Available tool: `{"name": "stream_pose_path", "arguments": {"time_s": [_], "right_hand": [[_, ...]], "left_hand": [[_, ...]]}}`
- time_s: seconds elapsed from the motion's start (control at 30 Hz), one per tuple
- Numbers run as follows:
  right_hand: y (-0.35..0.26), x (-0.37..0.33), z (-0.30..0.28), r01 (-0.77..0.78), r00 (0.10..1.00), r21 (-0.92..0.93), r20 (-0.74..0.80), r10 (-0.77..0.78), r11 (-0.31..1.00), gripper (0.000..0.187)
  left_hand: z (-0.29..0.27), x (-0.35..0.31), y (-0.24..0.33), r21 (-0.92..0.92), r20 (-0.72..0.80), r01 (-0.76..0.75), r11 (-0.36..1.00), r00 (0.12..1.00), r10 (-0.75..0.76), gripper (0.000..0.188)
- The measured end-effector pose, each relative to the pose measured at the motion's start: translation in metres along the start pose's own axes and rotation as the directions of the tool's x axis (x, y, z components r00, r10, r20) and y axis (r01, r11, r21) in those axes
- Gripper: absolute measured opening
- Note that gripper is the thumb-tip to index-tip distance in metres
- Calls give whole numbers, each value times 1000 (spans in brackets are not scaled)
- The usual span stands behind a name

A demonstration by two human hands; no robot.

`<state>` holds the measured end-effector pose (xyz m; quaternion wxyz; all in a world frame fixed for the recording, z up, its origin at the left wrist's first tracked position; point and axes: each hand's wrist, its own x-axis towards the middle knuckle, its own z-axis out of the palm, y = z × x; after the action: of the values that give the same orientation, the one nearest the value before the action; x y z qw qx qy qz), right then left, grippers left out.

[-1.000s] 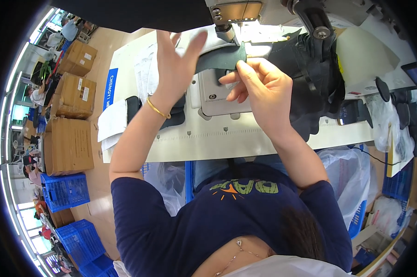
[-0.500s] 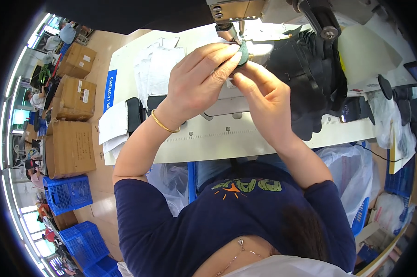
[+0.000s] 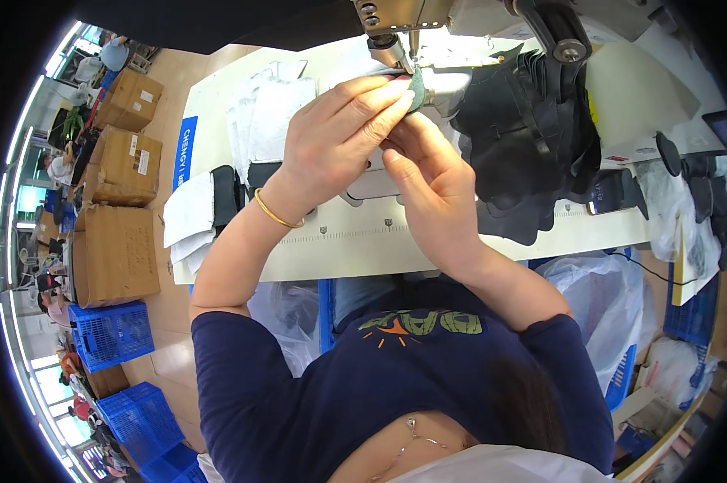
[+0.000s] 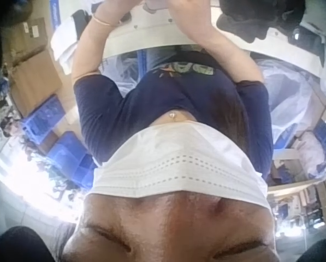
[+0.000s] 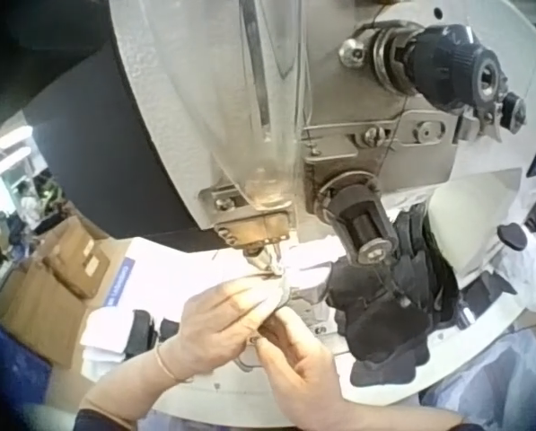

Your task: Stitching together pieces of fabric for shoe components using a sewing machine.

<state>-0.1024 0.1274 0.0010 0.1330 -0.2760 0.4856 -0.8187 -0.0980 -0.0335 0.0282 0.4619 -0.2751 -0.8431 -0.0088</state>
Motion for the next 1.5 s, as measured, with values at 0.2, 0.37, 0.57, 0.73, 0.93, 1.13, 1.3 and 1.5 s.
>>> {"name": "stream_pose_path", "arguments": {"time_s": [0.2,0.37,0.57,0.73,0.93,1.13,1.3,1.5], "right_hand": [[1,2,4,17,1000,-20,0,-17,1000,42],[0,6,3,2,1000,-54,9,-1,999,44],[8,10,7,57,998,-31,-7,-58,998,47],[13,13,7,136,991,-73,-3,-137,988,52],[-2,12,7,1,1000,-11,4,-1,1000,51],[-2,13,5,32,999,5,-8,-32,999,47],[-1,12,-3,-15,1000,-155,6,16,988,45],[18,18,5,-68,998,-154,-20,66,986,33]], "left_hand": [[3,-2,-5,-24,-24,-17,1000,1000,17,38],[8,-1,-8,-36,-55,-20,999,998,18,39],[13,1,-9,-27,-76,-1,1000,997,-1,38],[14,6,-6,9,-89,42,999,995,-41,36],[11,11,0,108,-34,69,992,997,-65,36],[4,17,5,171,51,72,983,995,-82,35],[-3,21,6,184,118,68,981,989,-91,31],[-8,25,0,90,150,116,989,980,-129,28]]}}
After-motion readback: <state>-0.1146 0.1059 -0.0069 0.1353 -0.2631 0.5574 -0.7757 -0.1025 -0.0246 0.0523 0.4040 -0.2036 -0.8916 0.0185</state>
